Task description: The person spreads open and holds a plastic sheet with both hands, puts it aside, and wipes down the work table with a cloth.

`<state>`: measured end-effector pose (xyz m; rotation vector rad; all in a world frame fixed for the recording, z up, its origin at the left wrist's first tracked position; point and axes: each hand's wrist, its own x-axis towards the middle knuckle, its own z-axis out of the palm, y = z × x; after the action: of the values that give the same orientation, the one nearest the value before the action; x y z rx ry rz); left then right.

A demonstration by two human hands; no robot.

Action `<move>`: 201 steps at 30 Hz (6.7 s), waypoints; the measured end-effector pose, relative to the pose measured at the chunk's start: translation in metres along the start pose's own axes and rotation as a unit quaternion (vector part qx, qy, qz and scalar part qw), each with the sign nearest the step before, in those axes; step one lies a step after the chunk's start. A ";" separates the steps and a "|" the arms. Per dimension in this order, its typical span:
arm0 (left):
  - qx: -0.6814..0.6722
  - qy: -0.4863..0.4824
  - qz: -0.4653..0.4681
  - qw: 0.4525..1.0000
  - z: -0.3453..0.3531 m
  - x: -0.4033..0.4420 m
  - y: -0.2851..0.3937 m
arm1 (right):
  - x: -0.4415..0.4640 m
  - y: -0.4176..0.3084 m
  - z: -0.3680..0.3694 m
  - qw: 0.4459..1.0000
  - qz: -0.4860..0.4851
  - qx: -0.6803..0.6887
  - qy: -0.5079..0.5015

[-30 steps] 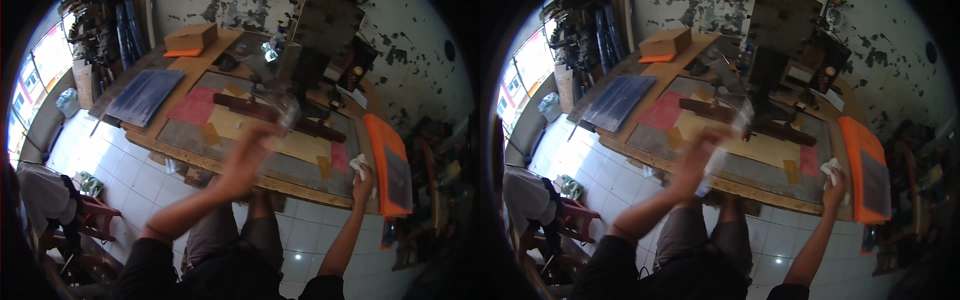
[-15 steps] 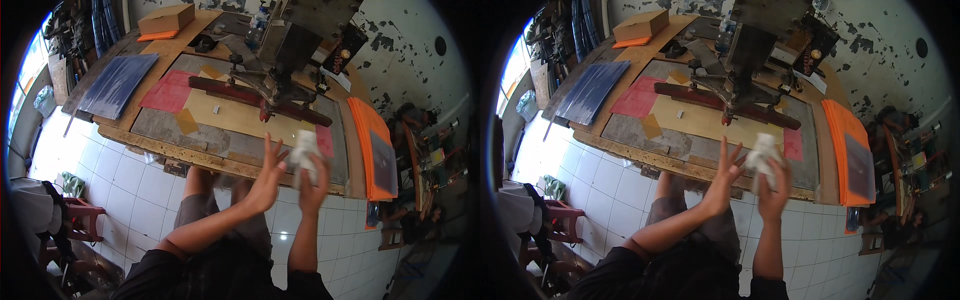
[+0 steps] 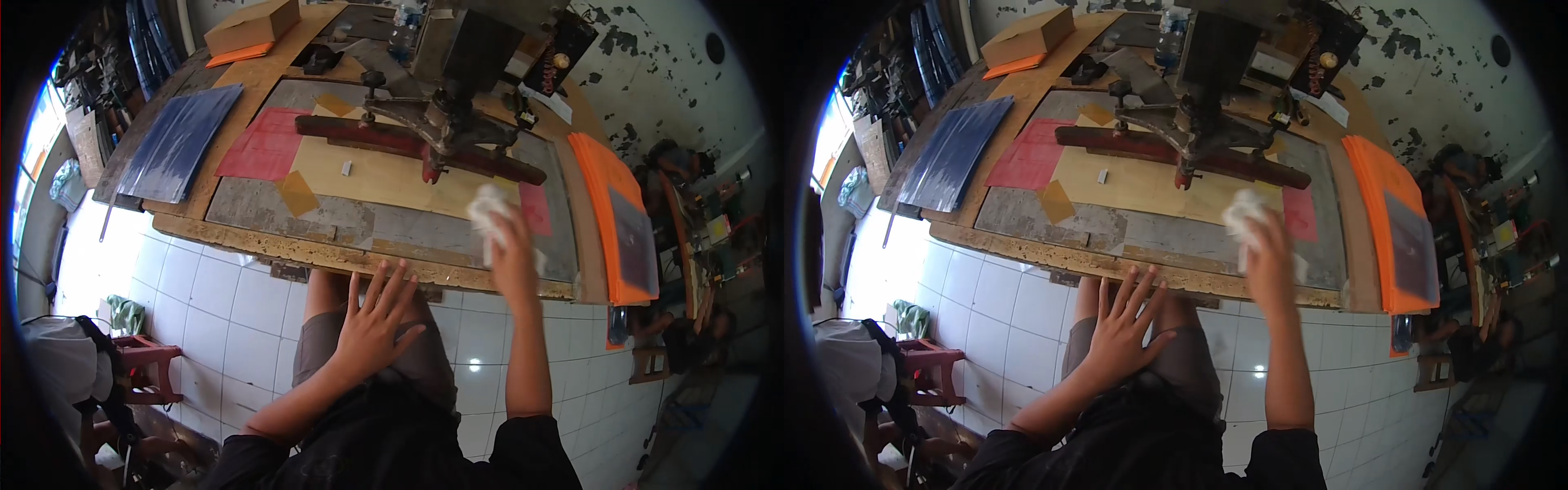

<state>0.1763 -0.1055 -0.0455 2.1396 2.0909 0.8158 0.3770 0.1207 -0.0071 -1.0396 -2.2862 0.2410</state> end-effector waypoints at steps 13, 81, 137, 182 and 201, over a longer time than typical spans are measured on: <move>0.057 0.003 0.012 0.998 0.013 -0.002 0.006 | 0.007 -0.065 0.027 0.969 -0.158 0.124 -0.142; 0.048 0.054 0.064 0.995 -0.025 0.077 -0.054 | -0.074 -0.064 0.011 0.994 -0.080 0.039 -0.068; 0.026 0.005 0.043 0.999 -0.033 0.078 -0.055 | 0.003 -0.048 -0.026 0.939 0.075 0.312 -0.127; 0.049 0.039 0.047 0.997 -0.027 0.077 -0.051 | -0.067 -0.040 -0.007 0.998 -0.017 -0.007 0.059; 0.000 -0.023 0.079 0.997 -0.029 0.098 -0.059 | 0.010 -0.021 0.024 0.996 0.055 -0.034 0.054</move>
<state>0.1065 -0.0171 -0.0104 2.3238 1.9205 0.7714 0.3447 0.1161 -0.0138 -1.1874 -2.1560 0.1479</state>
